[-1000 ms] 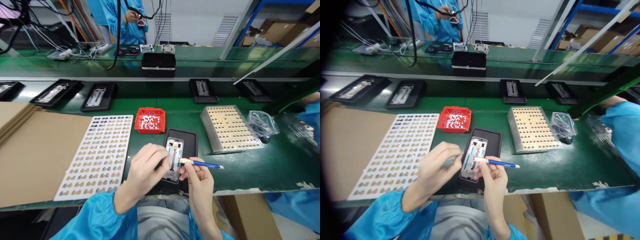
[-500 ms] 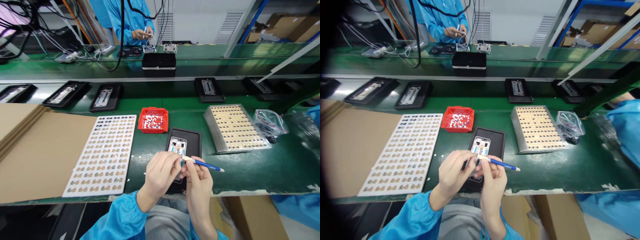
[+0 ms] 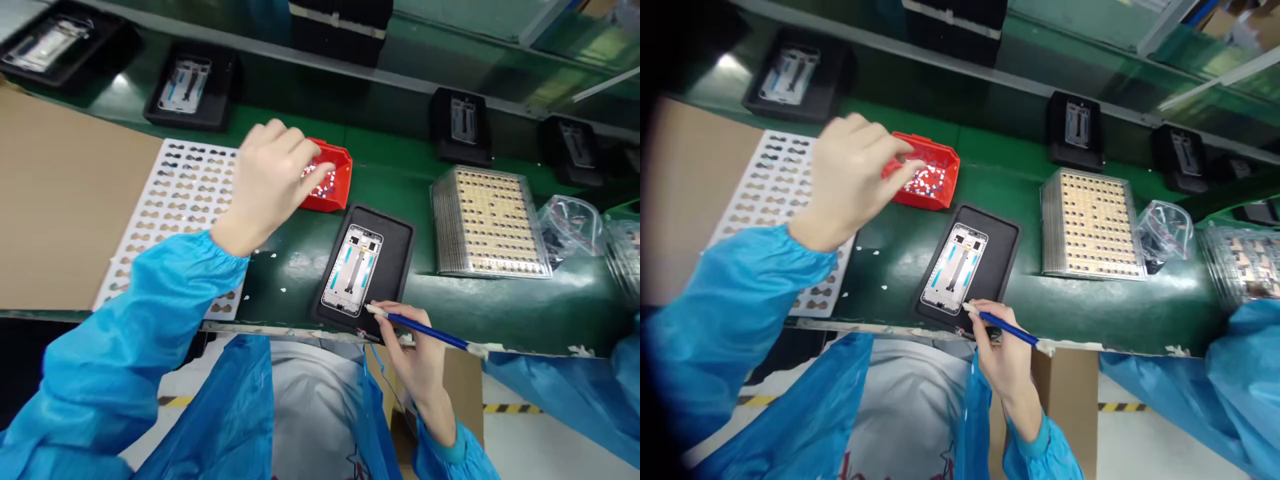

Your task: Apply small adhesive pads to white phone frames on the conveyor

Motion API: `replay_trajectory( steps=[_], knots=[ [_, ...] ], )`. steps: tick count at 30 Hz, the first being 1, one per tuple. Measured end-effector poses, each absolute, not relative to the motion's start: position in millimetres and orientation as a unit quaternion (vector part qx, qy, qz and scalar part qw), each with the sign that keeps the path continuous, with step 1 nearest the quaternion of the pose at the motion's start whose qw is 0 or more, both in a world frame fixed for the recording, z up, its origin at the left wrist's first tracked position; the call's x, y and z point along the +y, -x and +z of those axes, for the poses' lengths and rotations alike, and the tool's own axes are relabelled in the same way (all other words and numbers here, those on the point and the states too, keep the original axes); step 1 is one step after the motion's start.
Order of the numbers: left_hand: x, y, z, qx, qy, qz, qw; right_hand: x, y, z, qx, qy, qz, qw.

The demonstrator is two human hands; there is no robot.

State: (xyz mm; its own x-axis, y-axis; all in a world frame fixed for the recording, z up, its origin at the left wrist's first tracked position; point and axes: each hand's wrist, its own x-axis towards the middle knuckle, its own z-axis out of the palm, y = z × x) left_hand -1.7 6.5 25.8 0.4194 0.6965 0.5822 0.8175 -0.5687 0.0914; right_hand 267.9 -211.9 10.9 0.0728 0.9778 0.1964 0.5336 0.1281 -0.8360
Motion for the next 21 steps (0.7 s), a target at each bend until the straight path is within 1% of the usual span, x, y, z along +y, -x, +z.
replay_trajectory(
  steps=[4,6,9,11,16,21],
  knots=[
    [-60.6,8.1,57.0,-0.446,0.831,-0.32,0.095,-213.9,-265.0,10.5,-0.686,0.578,0.266,0.353],
    [-99.1,4.9,61.1,-0.427,0.838,-0.337,0.04,-214.7,-264.3,10.5,-0.702,0.576,0.257,0.33],
    [-141.9,-6.9,45.7,-0.374,0.866,-0.321,-0.085,-215.0,-265.3,10.9,-0.715,0.576,0.252,0.306],
    [-158.7,-16.7,28.5,-0.343,0.884,-0.29,-0.128,-214.4,-266.5,12.1,-0.727,0.57,0.253,0.289],
    [-177.8,-37.9,-5.0,-0.328,0.899,-0.258,-0.132,-211.8,-268.8,18.7,-0.766,0.555,0.216,0.244],
    [-184.9,-47.7,-19.2,-0.331,0.898,-0.27,-0.104,-209.8,-266.5,29.6,-0.79,0.548,0.208,0.181]
  ],
)
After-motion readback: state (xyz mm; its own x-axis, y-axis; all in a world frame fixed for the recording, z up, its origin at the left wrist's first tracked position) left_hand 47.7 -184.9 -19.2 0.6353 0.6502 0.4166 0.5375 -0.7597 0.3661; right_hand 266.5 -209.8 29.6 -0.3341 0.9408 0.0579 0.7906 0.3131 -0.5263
